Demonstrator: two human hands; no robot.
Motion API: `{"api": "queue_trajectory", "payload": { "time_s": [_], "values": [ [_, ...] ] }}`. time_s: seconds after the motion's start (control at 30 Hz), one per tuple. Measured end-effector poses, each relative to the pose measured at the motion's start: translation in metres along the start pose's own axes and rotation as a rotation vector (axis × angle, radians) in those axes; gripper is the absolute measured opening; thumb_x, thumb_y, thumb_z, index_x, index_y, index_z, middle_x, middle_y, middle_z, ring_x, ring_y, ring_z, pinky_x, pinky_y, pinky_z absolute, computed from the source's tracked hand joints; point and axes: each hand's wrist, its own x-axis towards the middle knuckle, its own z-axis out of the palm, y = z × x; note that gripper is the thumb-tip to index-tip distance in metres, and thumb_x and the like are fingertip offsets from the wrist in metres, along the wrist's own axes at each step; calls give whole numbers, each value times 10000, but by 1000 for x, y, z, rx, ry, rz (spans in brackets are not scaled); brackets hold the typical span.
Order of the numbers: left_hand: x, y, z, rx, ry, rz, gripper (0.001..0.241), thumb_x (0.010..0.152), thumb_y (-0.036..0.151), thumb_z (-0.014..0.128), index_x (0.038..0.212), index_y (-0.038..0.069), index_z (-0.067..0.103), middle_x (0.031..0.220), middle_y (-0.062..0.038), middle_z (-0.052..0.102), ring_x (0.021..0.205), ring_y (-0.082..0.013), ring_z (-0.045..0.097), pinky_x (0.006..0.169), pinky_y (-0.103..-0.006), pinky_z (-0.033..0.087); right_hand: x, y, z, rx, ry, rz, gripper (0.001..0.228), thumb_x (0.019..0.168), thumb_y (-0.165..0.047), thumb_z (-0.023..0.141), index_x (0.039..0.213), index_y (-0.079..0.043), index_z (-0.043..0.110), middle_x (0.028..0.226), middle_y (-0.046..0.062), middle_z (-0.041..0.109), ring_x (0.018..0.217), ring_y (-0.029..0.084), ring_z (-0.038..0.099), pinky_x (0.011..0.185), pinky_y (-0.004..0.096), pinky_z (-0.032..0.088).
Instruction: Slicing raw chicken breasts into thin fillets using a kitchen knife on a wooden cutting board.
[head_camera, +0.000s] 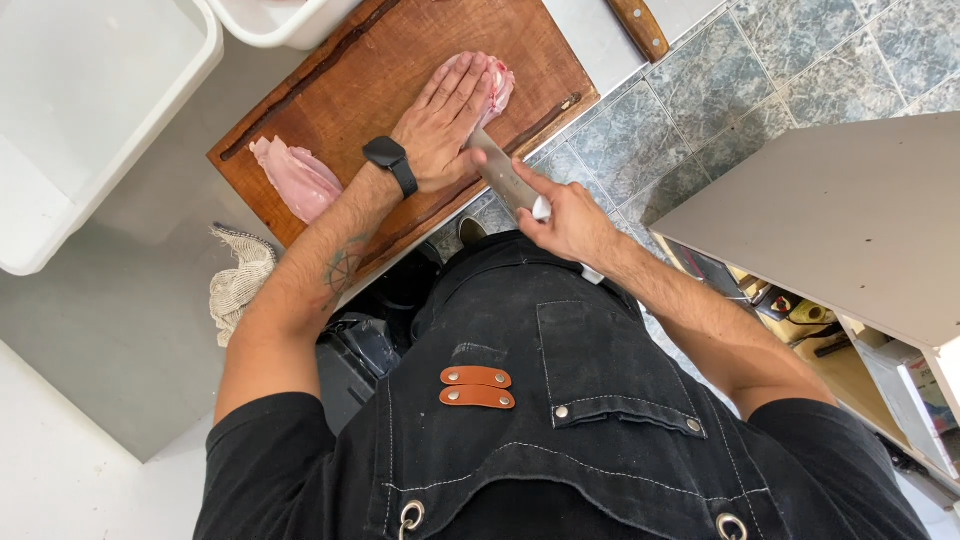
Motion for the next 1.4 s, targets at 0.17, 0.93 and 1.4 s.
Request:
{"api": "queue_trajectory", "payload": {
  "time_s": [0.17, 0.93, 1.4],
  "values": [
    [20, -8, 10, -185, 165, -198, 650, 1105, 436, 689, 1585, 56, 469, 1673, -193, 392, 1544, -370, 351, 1270, -588, 322, -13, -8, -15, -56, -59, 43, 699, 1026, -272, 558, 1688, -97, 421, 734, 58, 757, 324, 177, 490, 470, 354, 514],
    [22, -22, -31, -779, 498, -1111, 450, 987, 272, 788, 636, 189, 519, 734, 130, 432, 727, -65, 411, 576, -301, 394, 52, -27, -5, 49, 212, 49, 677, 1054, -339, 523, 1681, -125, 381, 1668, 102, 505, 992, 419, 796, 1115, 511, 497],
    [-4, -24, -27, -1250, 802, -1337, 262, 927, 214, 774, 1116, 39, 823, 996, -81, 837, 912, -205, 844, 699, -391, 794, 10, -60, -30, -162, -114, 131, 722, 1078, -220, 532, 1745, -103, 279, 578, 175, 681, 436, 350, 583, 487, 528, 489]
  ]
}}
